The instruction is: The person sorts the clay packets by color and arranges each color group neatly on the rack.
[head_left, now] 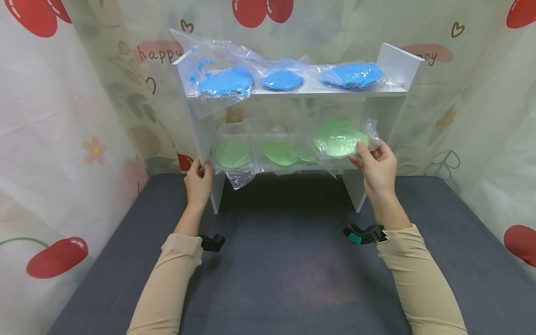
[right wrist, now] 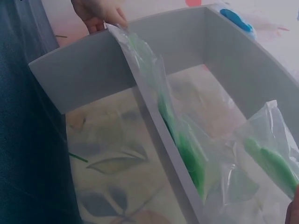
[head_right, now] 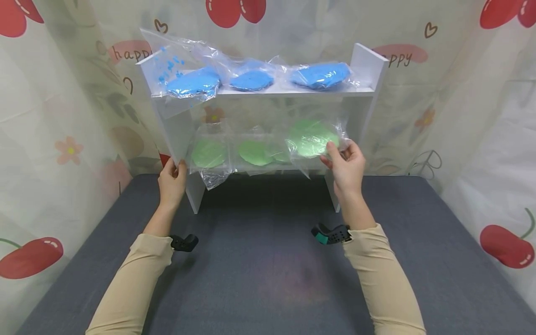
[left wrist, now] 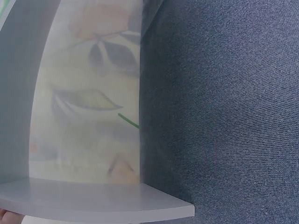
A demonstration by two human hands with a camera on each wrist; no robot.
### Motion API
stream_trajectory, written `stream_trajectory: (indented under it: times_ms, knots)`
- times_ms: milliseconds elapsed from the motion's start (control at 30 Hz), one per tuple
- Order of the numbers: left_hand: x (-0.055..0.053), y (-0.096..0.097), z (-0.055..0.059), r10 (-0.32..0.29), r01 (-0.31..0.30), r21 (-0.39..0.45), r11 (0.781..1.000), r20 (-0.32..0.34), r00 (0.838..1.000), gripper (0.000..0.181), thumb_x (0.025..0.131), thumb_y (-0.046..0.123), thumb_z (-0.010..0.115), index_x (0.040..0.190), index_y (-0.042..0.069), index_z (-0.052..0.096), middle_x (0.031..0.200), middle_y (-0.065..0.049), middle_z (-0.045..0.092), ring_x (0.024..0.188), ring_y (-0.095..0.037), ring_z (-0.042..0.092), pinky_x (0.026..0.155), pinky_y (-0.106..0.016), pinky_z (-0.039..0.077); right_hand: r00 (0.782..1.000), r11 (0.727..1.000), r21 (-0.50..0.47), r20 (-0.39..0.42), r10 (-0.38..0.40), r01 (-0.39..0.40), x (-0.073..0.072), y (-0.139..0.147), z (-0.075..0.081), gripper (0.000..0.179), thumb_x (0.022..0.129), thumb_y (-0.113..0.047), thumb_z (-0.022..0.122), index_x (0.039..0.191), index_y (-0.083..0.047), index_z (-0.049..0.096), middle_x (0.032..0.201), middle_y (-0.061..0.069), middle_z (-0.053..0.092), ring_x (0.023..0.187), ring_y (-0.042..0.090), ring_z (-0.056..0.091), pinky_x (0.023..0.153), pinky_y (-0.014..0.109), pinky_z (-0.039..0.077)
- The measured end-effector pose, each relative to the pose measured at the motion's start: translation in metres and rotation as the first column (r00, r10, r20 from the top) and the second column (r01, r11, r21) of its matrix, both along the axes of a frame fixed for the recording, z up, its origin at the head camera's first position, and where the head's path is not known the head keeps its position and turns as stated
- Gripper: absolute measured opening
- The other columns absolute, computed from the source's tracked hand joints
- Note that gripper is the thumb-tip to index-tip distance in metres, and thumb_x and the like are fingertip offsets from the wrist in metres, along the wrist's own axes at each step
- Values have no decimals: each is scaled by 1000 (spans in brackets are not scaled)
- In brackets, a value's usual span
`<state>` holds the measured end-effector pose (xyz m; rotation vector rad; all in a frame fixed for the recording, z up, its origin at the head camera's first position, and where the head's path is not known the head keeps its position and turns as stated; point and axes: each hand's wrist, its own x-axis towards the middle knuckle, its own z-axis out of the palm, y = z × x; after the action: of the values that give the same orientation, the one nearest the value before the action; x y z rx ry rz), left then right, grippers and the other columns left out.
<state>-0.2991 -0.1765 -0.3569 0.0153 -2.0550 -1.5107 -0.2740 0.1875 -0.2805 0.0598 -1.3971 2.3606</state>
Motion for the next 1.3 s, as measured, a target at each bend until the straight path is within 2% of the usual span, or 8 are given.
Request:
stream_trajectory:
  times_ms: [100,367,600,900,1033,1167,1300]
  knots:
    - [0,0,0,-2,2,4,1000,2,1000,36,96,26,46,130,13,54,127,-20,59,114,-32,60,84,-50,51,1000,1000,0,8,-15,15,-3,-1,-2,17,82,1,66,94,-5,56,80,1,52,78,10,57,62,18,55]
    - [1,0,0,-6,6,3,1000,0,1000,37,96,26,45,130,13,54,127,-20,58,114,-32,60,84,-50,51,997,997,0,7,-79,79,-10,-8,-8,18,82,6,63,91,-6,55,78,2,47,75,11,55,62,17,55]
    - [1,0,0,3,-3,-3,1000,10,1000,36,97,27,45,129,13,55,126,-20,59,114,-33,60,83,-50,51,988,987,29,5,-155,155,-13,-12,-14,24,82,6,63,100,-8,54,83,2,43,73,11,52,61,16,54]
    - [0,0,0,9,-9,-6,1000,8,1000,34,97,26,45,125,12,56,124,-21,60,112,-32,61,81,-48,51,957,946,153,3,-289,286,-20,-16,-26,29,82,1,64,106,-9,51,86,1,45,68,8,53,56,15,53]
    - [1,0,-1,12,-11,-7,1000,12,1000,34,97,26,45,126,12,56,123,-20,61,111,-31,62,80,-47,51,944,918,240,11,-329,317,-22,-15,-31,30,83,-3,63,111,-8,51,84,-1,46,56,4,52,48,13,48]
    - [0,0,-1,15,-15,-8,1000,11,1000,35,97,26,45,126,12,56,124,-20,60,111,-32,62,80,-48,52,950,926,228,17,-312,300,-22,-14,-32,36,84,-2,63,116,-4,49,82,0,42,45,2,54,47,14,49]
    - [1,1,0,12,-12,-11,1000,2,1000,36,97,25,44,129,12,54,126,-20,59,112,-33,61,83,-50,52,960,945,194,42,-278,265,-22,-13,-32,49,84,-1,63,128,0,44,85,2,40,49,3,59,52,14,52]
